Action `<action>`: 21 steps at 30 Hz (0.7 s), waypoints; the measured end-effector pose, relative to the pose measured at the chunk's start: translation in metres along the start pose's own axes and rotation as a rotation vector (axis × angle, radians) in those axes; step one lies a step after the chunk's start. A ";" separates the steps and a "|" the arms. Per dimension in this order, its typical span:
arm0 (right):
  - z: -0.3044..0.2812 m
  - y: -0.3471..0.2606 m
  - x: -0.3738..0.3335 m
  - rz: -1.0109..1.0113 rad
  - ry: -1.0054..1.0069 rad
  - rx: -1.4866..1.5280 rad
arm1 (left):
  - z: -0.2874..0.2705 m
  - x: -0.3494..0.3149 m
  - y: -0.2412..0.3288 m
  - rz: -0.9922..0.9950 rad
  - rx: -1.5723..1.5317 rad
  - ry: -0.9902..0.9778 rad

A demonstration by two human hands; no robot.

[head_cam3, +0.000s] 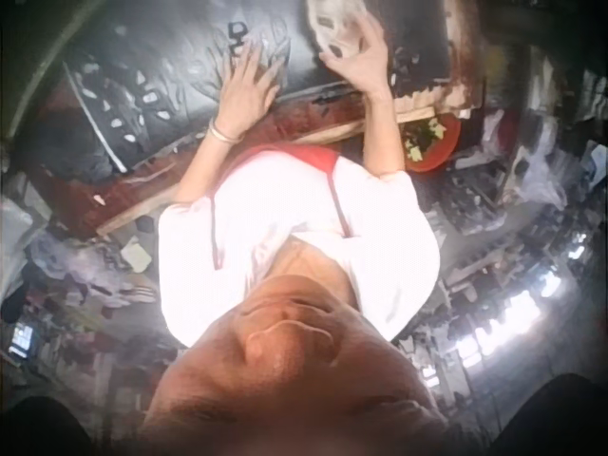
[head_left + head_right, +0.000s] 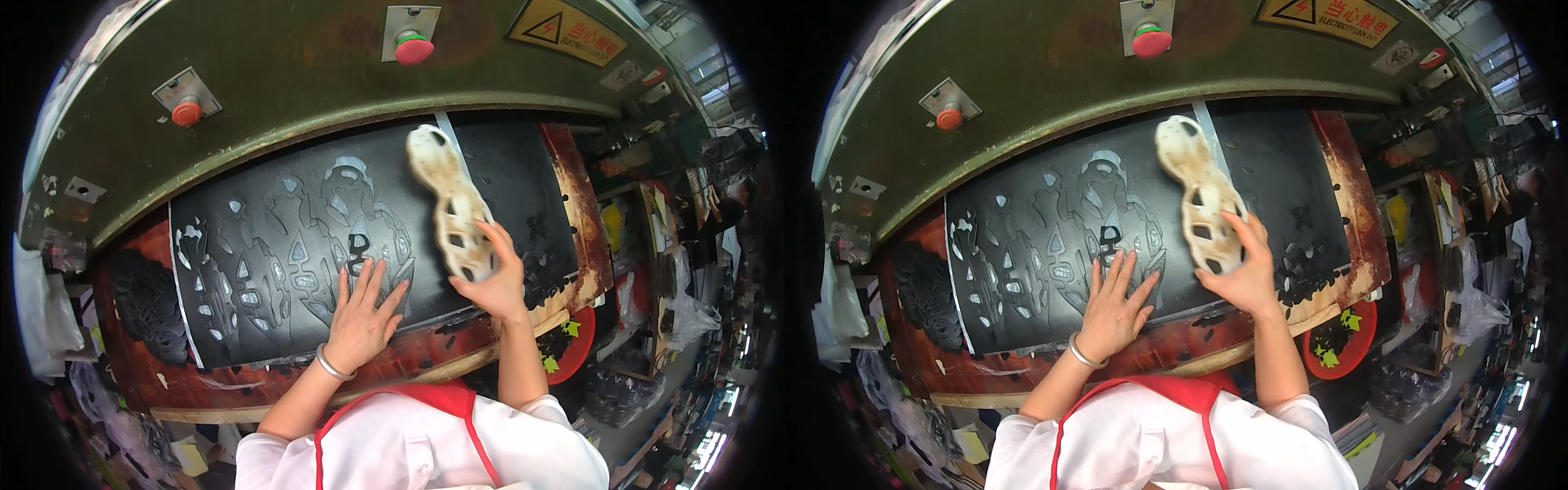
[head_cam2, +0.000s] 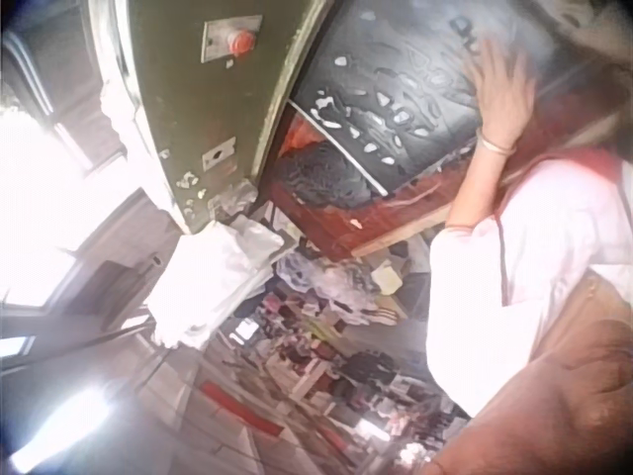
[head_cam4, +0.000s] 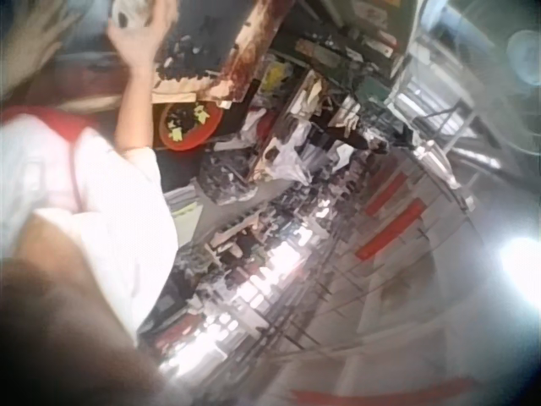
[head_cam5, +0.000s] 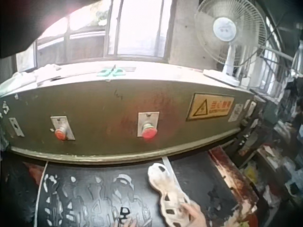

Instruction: The person operates a die-cutting machine to cut shapes from black material sheets. They repeatedly place a sheet, align a template, press a button to activate the press, remove cut pieces, and stack them. The person also uses scissors to trim small pieces and places them into a red bowl.

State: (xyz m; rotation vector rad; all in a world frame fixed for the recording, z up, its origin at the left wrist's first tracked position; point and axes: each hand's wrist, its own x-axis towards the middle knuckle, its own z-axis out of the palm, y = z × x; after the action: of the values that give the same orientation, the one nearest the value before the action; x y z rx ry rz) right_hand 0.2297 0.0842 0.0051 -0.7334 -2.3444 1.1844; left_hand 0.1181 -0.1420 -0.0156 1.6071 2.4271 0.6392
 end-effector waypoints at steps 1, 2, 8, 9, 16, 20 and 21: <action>0.011 0.000 0.009 -0.050 -0.003 -0.062 | -0.001 -0.002 -0.001 -0.007 -0.081 0.041; 0.020 0.001 0.016 -0.123 -0.008 -0.122 | -0.002 -0.003 -0.004 -0.018 -0.169 0.073; 0.040 0.007 0.011 -0.185 0.091 -0.249 | -0.011 -0.021 -0.019 -0.066 -0.279 0.399; 0.041 0.007 0.009 -0.163 0.114 -0.218 | -0.013 -0.027 -0.021 -0.082 -0.252 0.421; 0.050 0.006 0.018 -0.119 0.167 -0.171 | -0.030 -0.097 -0.016 -0.151 -0.159 0.298; 0.042 0.018 0.040 -0.112 0.108 -0.156 | -0.029 -0.133 -0.004 -0.236 -0.179 0.169; 0.042 0.021 0.045 -0.111 0.112 -0.150 | -0.024 -0.137 -0.003 -0.216 -0.209 0.227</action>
State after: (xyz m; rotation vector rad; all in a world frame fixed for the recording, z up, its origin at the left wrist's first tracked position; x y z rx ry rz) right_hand 0.1761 0.0970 -0.0304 -0.6902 -2.3656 0.9059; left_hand 0.1626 -0.2736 -0.0088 1.2306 2.5389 1.0447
